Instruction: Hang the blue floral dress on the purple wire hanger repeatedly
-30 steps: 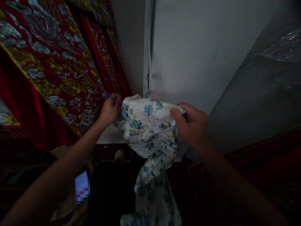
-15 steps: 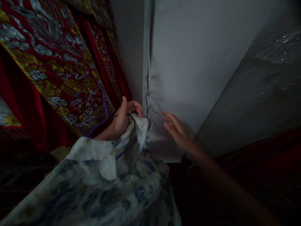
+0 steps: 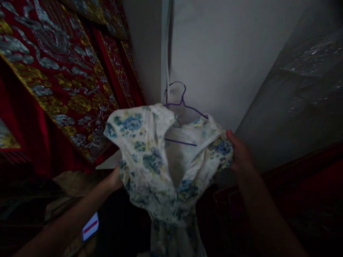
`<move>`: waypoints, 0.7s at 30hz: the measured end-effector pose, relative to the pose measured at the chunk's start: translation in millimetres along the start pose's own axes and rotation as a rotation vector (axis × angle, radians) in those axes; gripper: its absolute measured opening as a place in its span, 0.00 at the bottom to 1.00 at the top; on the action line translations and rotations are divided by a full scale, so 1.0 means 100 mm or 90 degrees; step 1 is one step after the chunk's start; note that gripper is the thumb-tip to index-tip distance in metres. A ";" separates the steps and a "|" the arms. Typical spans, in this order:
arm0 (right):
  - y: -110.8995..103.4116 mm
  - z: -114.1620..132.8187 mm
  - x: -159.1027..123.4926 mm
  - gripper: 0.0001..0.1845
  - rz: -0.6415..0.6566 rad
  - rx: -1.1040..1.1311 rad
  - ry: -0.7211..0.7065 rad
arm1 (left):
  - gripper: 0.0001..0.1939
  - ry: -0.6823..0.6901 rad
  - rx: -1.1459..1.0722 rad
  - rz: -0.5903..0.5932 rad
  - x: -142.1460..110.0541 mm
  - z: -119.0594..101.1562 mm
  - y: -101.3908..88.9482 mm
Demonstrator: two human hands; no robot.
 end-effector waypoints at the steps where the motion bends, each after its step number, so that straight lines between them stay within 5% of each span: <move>1: 0.00 0.04 0.08 0.21 -0.006 -0.007 -0.022 | 0.31 -0.025 -0.024 0.007 -0.03 0.06 -0.04; 7: 0.29 0.19 0.16 0.21 0.052 -0.058 -0.074 | 0.40 -0.005 -0.128 -0.057 -0.06 0.36 -0.09; 12: 0.15 0.03 -0.06 0.21 0.048 -0.082 -0.046 | 0.41 0.054 -0.035 -0.147 -0.40 0.66 -0.14; 14: 0.05 -0.13 -0.20 0.19 -0.021 -0.092 -0.061 | 0.40 0.024 -0.053 -0.169 -0.58 0.81 -0.14; 19: 0.08 -0.65 -1.07 0.17 -0.415 -0.166 -0.209 | 0.37 -0.042 -0.180 -0.211 -0.82 1.15 -0.07; 20: 0.16 -0.78 -1.28 0.15 -0.424 -0.160 -0.164 | 0.37 -0.040 -0.193 -0.217 -0.84 1.19 -0.05; 21: 0.27 -0.90 -1.45 0.13 -0.350 -0.162 -0.096 | 0.37 -0.035 -0.196 -0.218 -0.86 1.22 -0.02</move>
Point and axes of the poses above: each hand's wrist, its own x-axis towards the middle knuckle, its own y-axis out of the palm, z = x × y, the point moved 2 cm from there along x, towards the middle knuckle, and after that the axes turned 12 degrees about -x, right-handed, at the moved point
